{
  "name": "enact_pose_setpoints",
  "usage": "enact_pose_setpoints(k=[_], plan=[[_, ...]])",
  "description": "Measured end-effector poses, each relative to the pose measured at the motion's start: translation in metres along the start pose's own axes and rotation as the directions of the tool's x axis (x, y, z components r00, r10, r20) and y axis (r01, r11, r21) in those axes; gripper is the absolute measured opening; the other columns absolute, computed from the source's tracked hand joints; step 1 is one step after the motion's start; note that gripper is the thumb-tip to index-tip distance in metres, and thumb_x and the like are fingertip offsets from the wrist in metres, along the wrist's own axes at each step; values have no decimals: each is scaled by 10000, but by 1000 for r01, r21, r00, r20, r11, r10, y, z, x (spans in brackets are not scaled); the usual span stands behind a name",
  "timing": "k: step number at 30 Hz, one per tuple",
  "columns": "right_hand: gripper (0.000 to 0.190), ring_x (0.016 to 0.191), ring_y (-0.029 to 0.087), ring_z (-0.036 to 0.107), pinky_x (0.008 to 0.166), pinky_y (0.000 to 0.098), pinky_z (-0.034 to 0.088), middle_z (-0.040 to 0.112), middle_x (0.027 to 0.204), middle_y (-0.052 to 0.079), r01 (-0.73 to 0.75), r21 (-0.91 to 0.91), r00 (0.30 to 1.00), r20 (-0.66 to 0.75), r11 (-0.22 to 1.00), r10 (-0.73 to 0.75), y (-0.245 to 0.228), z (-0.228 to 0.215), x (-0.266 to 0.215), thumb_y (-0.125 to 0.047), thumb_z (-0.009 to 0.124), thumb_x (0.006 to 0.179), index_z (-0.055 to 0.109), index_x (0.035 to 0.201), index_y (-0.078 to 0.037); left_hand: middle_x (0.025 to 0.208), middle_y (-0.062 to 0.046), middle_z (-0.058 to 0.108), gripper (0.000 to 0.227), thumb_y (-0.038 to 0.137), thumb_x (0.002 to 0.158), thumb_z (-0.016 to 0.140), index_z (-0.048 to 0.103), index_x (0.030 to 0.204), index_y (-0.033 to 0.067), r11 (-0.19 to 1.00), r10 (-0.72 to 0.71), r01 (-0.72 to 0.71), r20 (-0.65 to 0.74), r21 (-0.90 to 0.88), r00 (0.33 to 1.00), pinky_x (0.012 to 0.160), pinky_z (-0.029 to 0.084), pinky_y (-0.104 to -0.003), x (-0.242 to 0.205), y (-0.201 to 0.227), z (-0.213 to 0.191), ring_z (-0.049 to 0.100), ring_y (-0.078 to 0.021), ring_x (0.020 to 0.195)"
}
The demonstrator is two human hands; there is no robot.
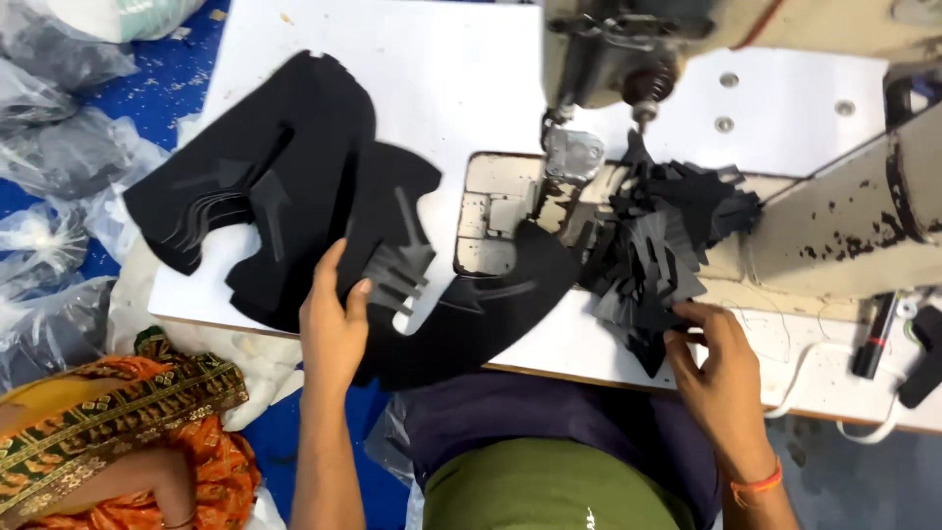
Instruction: Arranging and aligning foam inserts and fabric components for shoe upper assembly.
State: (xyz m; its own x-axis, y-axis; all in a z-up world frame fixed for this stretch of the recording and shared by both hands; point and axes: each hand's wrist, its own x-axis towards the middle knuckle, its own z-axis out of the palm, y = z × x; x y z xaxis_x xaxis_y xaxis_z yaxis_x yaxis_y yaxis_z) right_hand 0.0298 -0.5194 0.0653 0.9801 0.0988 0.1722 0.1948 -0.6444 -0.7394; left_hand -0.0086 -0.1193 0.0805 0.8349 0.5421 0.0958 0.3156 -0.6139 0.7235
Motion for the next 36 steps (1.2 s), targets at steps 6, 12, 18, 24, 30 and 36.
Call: enact_pose_setpoints(k=[6,12,18,24,30,36], plan=[[241,857,205,741,564,303,500,712,1032,114,-44,-28,999,-14,999,44,0,8,-2,-61,714,898,686,1136,-33,1304,-213,630,554,58,914,697,533,1443,75,971,237,-238,-65,-13,969,1024,474,-461,16,-5,15,591,-416,1225],[184,872,174,747,598,286,519,751,964,103,-109,-51,992,-67,993,106,7,2,0,-76,728,906,739,1084,-33,1341,-151,581,498,149,860,744,621,1332,48,921,353,-324,-110,215,929,1057,384,-518,8,-11,53,501,-350,1285],[141,910,139,699,832,262,549,726,988,117,4,210,975,-219,978,43,43,-4,11,8,703,992,703,1129,38,1400,-182,554,461,258,892,723,643,1265,1,879,397,-367,-40,306,917,1052,365,-523,0,-18,75,478,-370,1319],[109,1005,159,693,964,269,560,686,1093,168,192,340,907,-419,921,-34,25,-23,25,80,660,1127,584,1204,69,1366,-173,567,471,273,903,716,635,1275,-4,896,379,-353,-51,270,924,1060,377,-515,-1,-17,72,496,-358,1292],[237,1011,147,660,966,259,549,643,1180,124,121,298,837,-544,947,64,-24,-28,18,90,608,1134,519,1352,58,1333,-158,585,451,263,897,724,646,1261,8,880,401,-389,14,273,916,1036,389,-526,-2,-9,70,511,-363,1258],[223,1004,162,691,914,283,586,634,1230,108,84,481,858,-479,873,182,-55,-28,25,77,660,1012,610,1228,57,1323,-149,600,392,238,917,713,667,1231,7,898,372,-344,-57,276,926,1055,413,-528,0,-12,79,524,-362,1254]])
